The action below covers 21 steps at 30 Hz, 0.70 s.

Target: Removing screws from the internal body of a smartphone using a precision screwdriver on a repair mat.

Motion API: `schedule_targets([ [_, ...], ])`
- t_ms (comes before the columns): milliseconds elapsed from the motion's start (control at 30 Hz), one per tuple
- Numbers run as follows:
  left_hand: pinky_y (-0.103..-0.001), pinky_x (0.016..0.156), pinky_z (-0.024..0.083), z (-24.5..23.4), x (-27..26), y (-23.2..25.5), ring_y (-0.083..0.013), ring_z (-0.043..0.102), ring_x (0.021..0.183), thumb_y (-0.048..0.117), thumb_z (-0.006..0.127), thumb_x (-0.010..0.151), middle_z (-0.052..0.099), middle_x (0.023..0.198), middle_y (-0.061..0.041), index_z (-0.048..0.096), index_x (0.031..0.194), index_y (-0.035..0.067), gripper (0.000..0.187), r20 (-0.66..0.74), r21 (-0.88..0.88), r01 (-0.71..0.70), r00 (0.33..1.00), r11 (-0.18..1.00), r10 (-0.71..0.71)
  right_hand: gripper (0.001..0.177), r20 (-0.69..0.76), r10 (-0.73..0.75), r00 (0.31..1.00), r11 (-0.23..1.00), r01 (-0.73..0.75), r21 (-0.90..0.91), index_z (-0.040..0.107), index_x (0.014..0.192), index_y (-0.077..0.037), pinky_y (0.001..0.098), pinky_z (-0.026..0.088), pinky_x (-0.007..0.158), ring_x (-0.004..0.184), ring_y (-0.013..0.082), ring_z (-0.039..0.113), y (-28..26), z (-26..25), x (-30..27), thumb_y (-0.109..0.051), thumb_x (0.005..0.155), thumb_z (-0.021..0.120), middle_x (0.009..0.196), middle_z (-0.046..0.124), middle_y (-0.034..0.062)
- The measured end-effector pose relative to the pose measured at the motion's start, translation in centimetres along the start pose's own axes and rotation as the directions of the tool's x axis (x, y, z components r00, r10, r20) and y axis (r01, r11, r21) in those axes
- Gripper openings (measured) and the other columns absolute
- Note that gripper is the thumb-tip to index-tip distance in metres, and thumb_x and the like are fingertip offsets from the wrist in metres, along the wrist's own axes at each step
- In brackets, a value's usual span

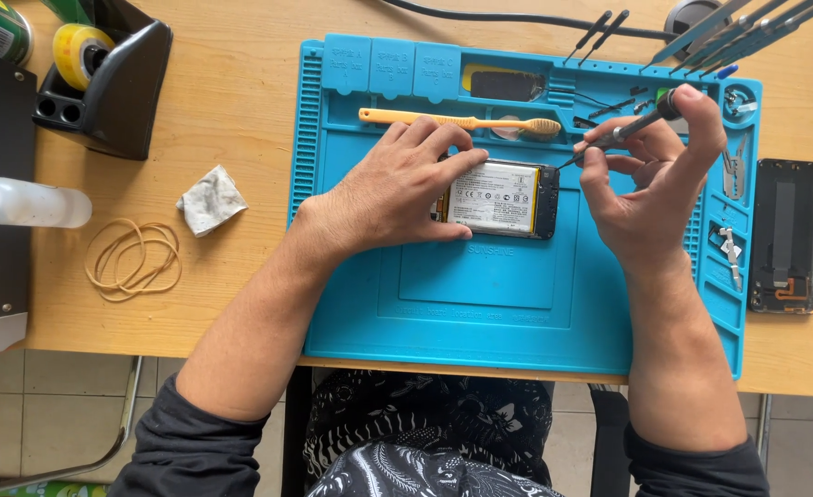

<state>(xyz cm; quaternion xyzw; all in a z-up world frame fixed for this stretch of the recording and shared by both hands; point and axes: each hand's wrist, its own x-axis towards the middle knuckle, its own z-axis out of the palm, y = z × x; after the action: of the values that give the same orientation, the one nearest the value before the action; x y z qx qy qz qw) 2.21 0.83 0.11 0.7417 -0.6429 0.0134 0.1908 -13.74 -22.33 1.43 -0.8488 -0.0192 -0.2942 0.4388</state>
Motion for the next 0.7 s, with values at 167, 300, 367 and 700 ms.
schedule_targets([
  [167,-0.047,0.093,0.047,0.3,0.3,-0.1,-0.0323,0.051,0.117,0.065,0.088,0.077,0.055,0.128,-0.012,0.055,0.135,0.013,0.084,0.007,-0.011,0.019,1.0,1.0,-0.019,0.072,-0.007,-0.027,1.0,0.997,0.027,-0.066,0.021,0.151,-0.022,0.0389,0.062,0.075,0.096,0.0385,0.073,1.3,-0.3,-0.3,0.008,0.113,0.075,0.106,0.066,0.0293],
  [300,-0.047,0.094,0.047,0.4,0.2,0.1,-0.0323,0.051,0.117,0.066,0.086,0.079,0.055,0.13,-0.012,0.054,0.137,0.013,0.085,0.007,-0.021,0.03,1.0,0.999,-0.03,0.068,-0.005,-0.056,0.998,0.995,0.055,-0.081,0.023,0.149,-0.018,0.0394,0.063,0.073,0.098,0.0385,0.074,1.5,-0.3,-0.4,0.006,0.112,0.074,0.108,0.064,0.0291],
  [367,-0.047,0.096,0.047,0.5,0.1,0.1,-0.0329,0.05,0.12,0.067,0.085,0.078,0.055,0.131,-0.014,0.053,0.138,0.013,0.087,0.014,-0.017,0.042,0.999,0.999,-0.041,0.068,0.001,-0.041,0.999,0.996,0.041,-0.082,0.023,0.15,-0.018,0.0392,0.065,0.074,0.1,0.038,0.075,1.3,-0.3,-0.5,0.006,0.111,0.073,0.108,0.066,0.028],
  [700,-0.048,0.098,0.046,0.4,0.1,0.0,-0.0332,0.051,0.122,0.067,0.085,0.078,0.056,0.132,-0.014,0.055,0.14,0.012,0.088,0.024,-0.039,0.058,0.998,0.998,-0.057,0.069,0.005,0.015,1.0,1.0,-0.015,-0.024,0.021,0.147,-0.02,0.0389,0.065,0.077,0.1,0.0359,0.074,0.8,-0.4,-0.1,0.012,0.109,0.069,0.106,0.064,0.0262],
])
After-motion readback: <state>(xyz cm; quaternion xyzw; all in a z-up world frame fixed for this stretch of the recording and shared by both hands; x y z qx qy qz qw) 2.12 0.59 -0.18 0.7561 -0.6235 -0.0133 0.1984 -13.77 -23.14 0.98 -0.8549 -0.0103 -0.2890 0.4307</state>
